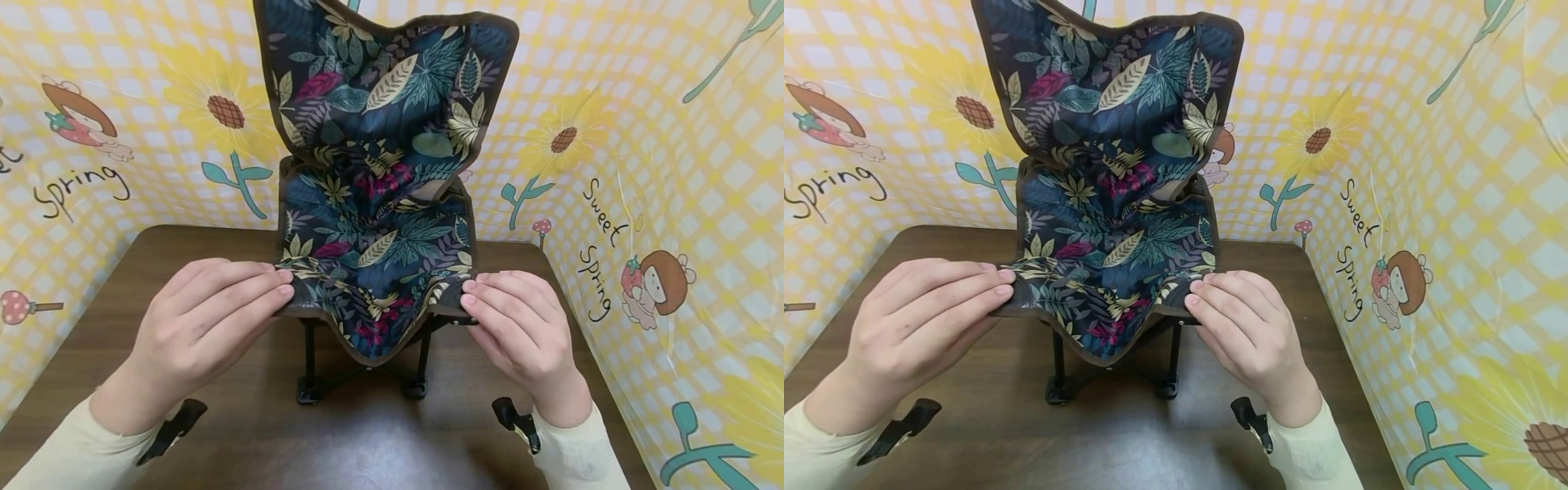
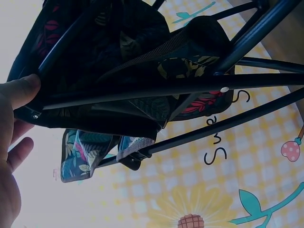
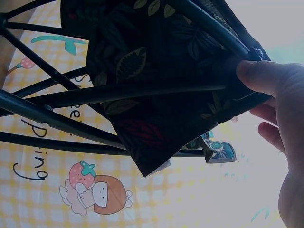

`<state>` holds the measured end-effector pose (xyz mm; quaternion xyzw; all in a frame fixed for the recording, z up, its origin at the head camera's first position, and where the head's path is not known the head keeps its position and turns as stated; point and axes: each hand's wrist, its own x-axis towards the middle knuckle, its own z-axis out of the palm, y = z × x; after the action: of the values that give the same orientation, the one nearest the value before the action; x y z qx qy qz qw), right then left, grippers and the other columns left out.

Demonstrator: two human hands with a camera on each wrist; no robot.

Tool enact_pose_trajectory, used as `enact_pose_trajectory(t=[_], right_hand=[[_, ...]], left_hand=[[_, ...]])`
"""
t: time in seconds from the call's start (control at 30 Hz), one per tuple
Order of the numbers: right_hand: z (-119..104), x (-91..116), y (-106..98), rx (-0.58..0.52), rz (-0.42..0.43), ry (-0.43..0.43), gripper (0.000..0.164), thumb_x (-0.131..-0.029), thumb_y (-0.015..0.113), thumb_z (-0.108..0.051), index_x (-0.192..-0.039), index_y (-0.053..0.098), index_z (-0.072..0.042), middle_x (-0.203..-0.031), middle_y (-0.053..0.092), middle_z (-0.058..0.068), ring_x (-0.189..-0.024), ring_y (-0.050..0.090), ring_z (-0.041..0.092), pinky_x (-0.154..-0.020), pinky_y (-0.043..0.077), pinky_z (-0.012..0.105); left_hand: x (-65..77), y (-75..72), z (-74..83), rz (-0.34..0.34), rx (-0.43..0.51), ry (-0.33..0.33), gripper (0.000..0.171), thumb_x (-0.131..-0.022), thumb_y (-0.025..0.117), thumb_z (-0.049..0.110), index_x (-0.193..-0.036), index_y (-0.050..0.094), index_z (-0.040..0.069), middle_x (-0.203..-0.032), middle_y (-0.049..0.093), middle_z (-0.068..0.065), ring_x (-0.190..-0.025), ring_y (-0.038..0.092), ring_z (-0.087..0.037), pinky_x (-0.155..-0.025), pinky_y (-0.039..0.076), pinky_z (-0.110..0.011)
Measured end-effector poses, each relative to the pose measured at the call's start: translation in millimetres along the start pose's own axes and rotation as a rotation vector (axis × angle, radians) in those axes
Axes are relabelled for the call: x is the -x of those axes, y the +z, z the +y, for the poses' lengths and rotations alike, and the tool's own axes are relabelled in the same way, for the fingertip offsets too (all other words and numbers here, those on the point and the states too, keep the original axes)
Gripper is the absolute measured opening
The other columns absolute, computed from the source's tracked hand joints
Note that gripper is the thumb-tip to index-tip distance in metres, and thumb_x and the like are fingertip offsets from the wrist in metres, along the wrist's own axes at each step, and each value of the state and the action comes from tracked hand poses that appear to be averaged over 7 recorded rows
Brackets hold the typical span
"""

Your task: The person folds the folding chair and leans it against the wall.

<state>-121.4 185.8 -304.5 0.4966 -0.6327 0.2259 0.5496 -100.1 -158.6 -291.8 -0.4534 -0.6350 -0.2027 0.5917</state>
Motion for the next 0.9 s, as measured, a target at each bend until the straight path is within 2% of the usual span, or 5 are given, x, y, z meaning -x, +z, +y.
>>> enact_pose_trajectory(t=[0.23, 0.9], right_hand=[[0, -6, 2, -0.010, 0.021, -0.003, 0.021, -0.099, 0.069, -0.015, -0.095, 0.077, 0.005, -0.094, 0.077, 0.019, -0.084, 0.073, 0.038, -0.081, 0.054, 0.047], [-2, -16, 7, -0.012, 0.042, 0.011, 0.024, -0.100, 0.068, -0.016, -0.095, 0.076, 0.005, -0.094, 0.077, 0.020, -0.085, 0.071, 0.038, -0.080, 0.054, 0.047]], left_hand=[[-11.9, 2.9, 2.1, 0.011, 0.010, 0.010, 0.015, -0.101, 0.064, 0.005, -0.099, 0.077, -0.001, -0.093, 0.078, -0.015, -0.077, 0.071, -0.032, -0.067, 0.051, -0.046], [-18.7, 12.5, 2.2, 0.031, 0.008, 0.020, 0.013, -0.099, 0.065, 0.003, -0.098, 0.077, -0.001, -0.094, 0.078, -0.016, -0.077, 0.071, -0.032, -0.065, 0.051, -0.045]])
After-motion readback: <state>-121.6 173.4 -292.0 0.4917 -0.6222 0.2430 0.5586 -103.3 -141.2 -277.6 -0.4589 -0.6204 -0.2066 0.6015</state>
